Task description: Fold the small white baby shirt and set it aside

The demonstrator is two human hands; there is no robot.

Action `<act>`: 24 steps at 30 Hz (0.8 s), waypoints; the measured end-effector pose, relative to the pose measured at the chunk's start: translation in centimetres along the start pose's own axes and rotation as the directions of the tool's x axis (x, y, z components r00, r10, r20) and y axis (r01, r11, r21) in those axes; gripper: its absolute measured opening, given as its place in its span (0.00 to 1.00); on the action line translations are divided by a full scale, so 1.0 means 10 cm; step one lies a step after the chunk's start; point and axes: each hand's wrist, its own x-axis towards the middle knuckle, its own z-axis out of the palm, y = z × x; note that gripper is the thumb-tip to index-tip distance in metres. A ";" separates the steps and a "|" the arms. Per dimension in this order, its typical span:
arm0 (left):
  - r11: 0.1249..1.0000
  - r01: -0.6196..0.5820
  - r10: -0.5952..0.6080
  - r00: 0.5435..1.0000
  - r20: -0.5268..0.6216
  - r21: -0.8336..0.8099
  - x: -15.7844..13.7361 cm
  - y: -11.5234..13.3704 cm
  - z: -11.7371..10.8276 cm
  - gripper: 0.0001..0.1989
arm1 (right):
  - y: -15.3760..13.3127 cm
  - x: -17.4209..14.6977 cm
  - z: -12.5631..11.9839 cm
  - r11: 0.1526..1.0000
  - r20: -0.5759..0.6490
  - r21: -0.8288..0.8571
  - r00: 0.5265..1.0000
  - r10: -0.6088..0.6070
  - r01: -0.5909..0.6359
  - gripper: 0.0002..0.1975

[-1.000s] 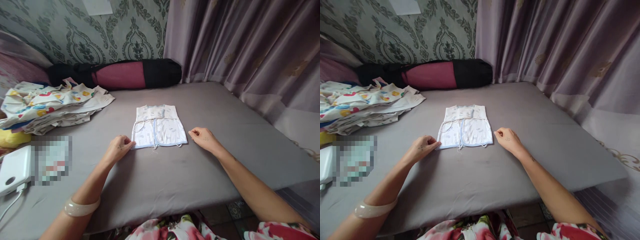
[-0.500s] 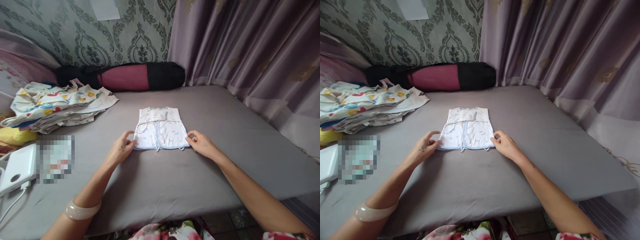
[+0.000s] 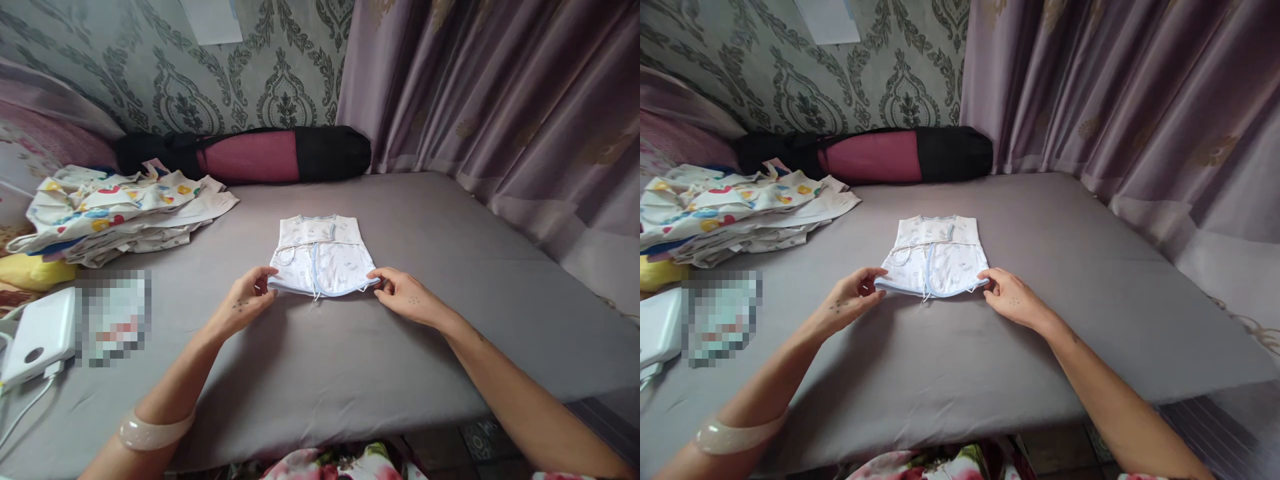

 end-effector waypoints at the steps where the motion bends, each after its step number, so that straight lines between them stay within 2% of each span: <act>1: 0.999 -0.014 0.016 0.999 -0.037 0.048 0.01 -0.02 0.02 0.21 | 0.00 0.00 0.01 0.998 -0.055 -0.045 0.998 -0.040 0.037 0.14; 4: 0.975 -0.086 0.117 0.982 -0.145 0.206 0.03 -0.04 0.06 0.14 | -0.01 0.00 0.04 0.981 -0.169 -0.166 0.977 -0.130 0.102 0.11; 8: 0.936 -0.184 0.239 0.958 -0.159 0.301 0.03 -0.03 0.05 0.12 | 0.01 -0.03 0.04 0.953 -0.227 -0.277 0.955 -0.191 0.124 0.12; 13: 0.900 -0.253 0.316 0.940 -0.130 0.355 -0.02 -0.06 -0.03 0.13 | 0.06 -0.09 0.01 0.912 -0.219 -0.368 0.937 -0.274 0.181 0.14; 17: 0.874 -0.285 0.346 0.934 -0.092 0.394 -0.08 -0.08 -0.09 0.14 | 0.08 -0.15 -0.03 0.900 -0.184 -0.379 0.936 -0.300 0.214 0.16; 24: 0.866 -0.349 0.376 0.927 -0.005 0.359 -0.25 -0.02 -0.16 0.13 | 0.05 -0.33 -0.11 0.887 -0.145 -0.390 0.935 -0.322 0.245 0.16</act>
